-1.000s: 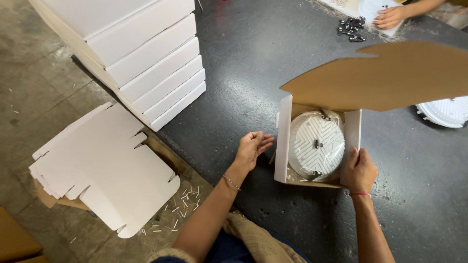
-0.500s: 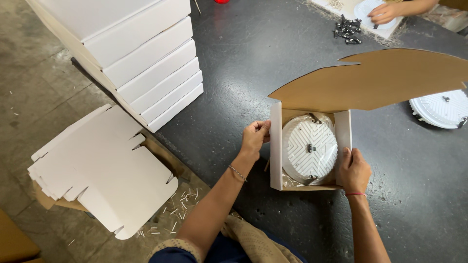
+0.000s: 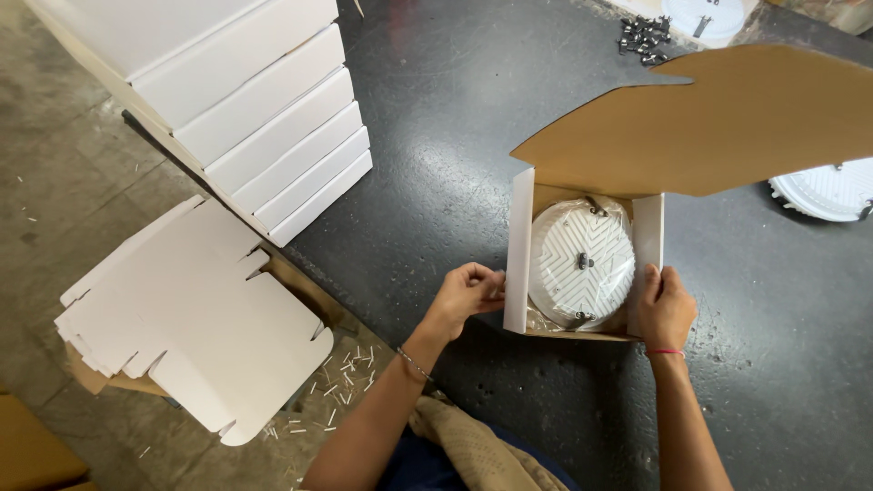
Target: The person folds flat cardboard boxes into shape, inserts a white inner box into each, and places plastic-wrapped round LED ceiling light fixtures into the boxes one at a time. They close each box and stack the packed boxes on the workbench.
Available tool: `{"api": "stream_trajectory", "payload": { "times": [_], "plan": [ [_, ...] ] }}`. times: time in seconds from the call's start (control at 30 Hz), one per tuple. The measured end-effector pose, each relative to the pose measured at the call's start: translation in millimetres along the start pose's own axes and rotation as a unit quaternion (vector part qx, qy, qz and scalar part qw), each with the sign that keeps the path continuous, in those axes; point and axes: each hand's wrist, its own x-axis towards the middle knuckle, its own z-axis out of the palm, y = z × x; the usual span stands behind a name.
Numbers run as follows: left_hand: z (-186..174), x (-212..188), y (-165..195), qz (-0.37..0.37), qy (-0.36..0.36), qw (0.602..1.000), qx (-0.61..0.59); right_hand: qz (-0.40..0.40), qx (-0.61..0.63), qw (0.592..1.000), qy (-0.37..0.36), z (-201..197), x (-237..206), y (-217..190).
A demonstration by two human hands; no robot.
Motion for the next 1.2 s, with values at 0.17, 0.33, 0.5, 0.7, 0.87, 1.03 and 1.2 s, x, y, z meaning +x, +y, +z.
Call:
{"api": "stream_trajectory", "payload": {
  "times": [0.17,0.33,0.5,0.7,0.87,1.03,1.2],
  "plan": [
    [10,-15,7,0.072,0.053,0.993,0.074,-0.01,0.0,1.0,-0.003,0,-1,-5],
    [12,-50,33,0.275,0.136,0.866,0.396,-0.041,-0.022,0.999,-0.009,2,-3,-15],
    [-45,-103,60,0.218,0.274,0.801,0.486,-0.056,-0.023,0.998,-0.001,-2,-7,-28],
    [-213,-189,81,-0.108,0.395,0.655,0.635,0.005,-0.073,0.994,-0.085,-13,-31,-41],
    [-243,-200,66,-0.335,0.249,0.777,0.471,0.04,-0.119,0.98,-0.151,-29,-55,-43],
    [-129,-160,92,-0.073,0.259,0.715,0.645,0.05,-0.064,0.983,-0.164,-53,-40,-43],
    [-16,-93,162,0.333,0.183,0.822,0.425,-0.103,0.135,0.984,0.06,-82,32,-54]
  ]
}}
